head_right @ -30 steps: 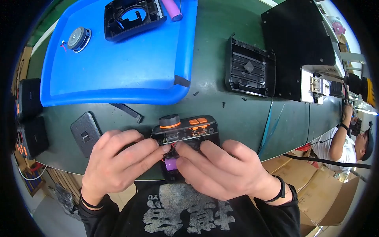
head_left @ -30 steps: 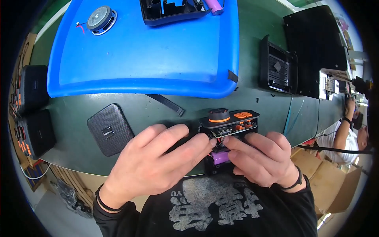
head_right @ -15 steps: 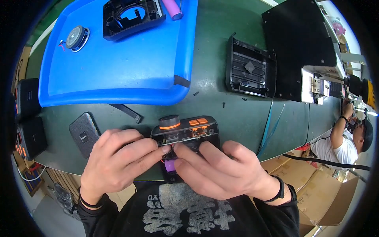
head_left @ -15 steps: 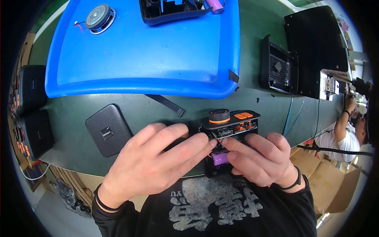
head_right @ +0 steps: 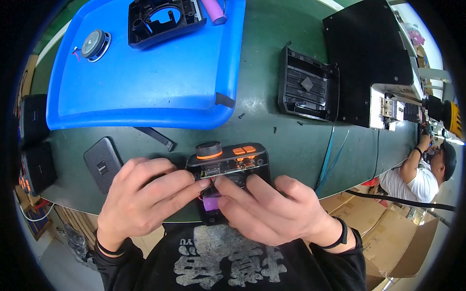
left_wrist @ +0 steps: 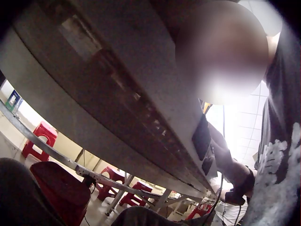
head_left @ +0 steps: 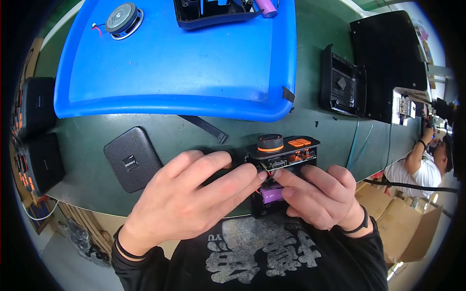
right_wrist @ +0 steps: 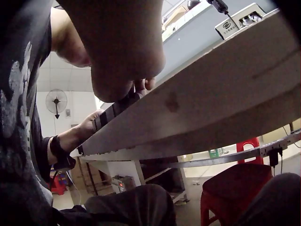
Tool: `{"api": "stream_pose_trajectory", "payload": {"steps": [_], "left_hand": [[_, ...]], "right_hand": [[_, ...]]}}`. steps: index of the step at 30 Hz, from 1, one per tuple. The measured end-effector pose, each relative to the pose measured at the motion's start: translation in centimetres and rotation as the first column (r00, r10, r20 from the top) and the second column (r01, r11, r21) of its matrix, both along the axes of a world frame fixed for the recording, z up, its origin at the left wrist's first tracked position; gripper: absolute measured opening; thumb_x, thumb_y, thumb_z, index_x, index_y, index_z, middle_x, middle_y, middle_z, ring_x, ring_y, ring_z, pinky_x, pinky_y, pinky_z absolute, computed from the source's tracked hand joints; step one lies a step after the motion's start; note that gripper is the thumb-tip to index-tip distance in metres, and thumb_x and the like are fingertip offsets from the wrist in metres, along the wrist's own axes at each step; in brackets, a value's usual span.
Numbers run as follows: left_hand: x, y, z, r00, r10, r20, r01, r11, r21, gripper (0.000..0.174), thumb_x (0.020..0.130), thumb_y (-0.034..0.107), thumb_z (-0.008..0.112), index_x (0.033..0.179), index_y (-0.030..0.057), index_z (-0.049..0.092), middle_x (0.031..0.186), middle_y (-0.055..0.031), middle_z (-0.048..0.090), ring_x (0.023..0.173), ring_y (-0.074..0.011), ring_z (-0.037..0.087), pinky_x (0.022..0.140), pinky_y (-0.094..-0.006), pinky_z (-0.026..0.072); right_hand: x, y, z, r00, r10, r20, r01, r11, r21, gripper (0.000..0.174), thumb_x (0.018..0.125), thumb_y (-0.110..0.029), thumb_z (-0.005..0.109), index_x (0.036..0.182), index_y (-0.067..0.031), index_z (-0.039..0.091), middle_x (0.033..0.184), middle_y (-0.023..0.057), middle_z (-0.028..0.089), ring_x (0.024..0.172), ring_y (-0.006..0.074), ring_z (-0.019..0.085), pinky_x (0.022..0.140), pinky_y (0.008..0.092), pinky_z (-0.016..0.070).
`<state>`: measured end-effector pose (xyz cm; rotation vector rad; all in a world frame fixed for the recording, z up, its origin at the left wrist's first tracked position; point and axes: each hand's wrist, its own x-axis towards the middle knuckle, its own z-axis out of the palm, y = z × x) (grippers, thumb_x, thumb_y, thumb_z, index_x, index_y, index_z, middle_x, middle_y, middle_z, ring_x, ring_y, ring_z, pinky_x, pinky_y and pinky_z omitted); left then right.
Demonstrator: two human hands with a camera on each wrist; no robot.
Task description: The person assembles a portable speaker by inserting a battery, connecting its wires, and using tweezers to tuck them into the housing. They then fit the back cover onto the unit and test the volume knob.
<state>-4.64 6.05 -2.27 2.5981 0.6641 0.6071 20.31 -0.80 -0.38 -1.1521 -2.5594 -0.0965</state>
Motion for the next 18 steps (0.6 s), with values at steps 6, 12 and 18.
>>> {"api": "stream_pose_trajectory", "payload": {"steps": [6,12,18], "left_hand": [[0.06,0.03,-0.11,1.000,0.002,0.009,-0.002,1.000,0.007,0.041,0.073,0.014,0.066,0.113,0.0131,0.076,0.108,0.0045,0.064,0.095,-0.0202,0.057,0.075,-0.0330,0.0463],[-0.07,0.03,-0.20,1.000,-0.003,0.002,0.003,1.000,0.007,0.040,0.073,0.014,0.066,0.112,0.0129,0.076,0.108,0.0047,0.064,0.096,-0.0199,0.057,0.076,-0.0328,0.0467],[-0.15,0.12,-0.17,1.000,-0.012,-0.005,0.012,1.000,-0.010,0.041,0.074,0.015,0.065,0.113,0.0129,0.076,0.108,0.0046,0.064,0.095,-0.0201,0.057,0.077,-0.0329,0.0467]], "right_hand": [[0.13,0.06,-0.17,1.000,0.007,-0.004,-0.007,1.000,0.017,0.019,0.088,-0.020,0.065,0.105,-0.0139,0.061,0.115,0.0012,0.074,0.089,0.0130,0.057,0.066,0.0253,0.0348],[-0.05,0.26,-0.09,1.000,0.027,-0.006,-0.027,1.000,-0.003,0.025,0.104,-0.032,0.052,0.106,-0.0068,0.056,0.104,0.0047,0.076,0.085,0.0170,0.058,0.065,0.0290,0.0372],[0.02,0.12,-0.20,0.999,0.010,-0.048,-0.011,1.000,-0.009,0.021,0.089,-0.019,0.065,0.108,-0.0111,0.059,0.115,0.0027,0.073,0.090,0.0130,0.057,0.066,0.0248,0.0364]]}}
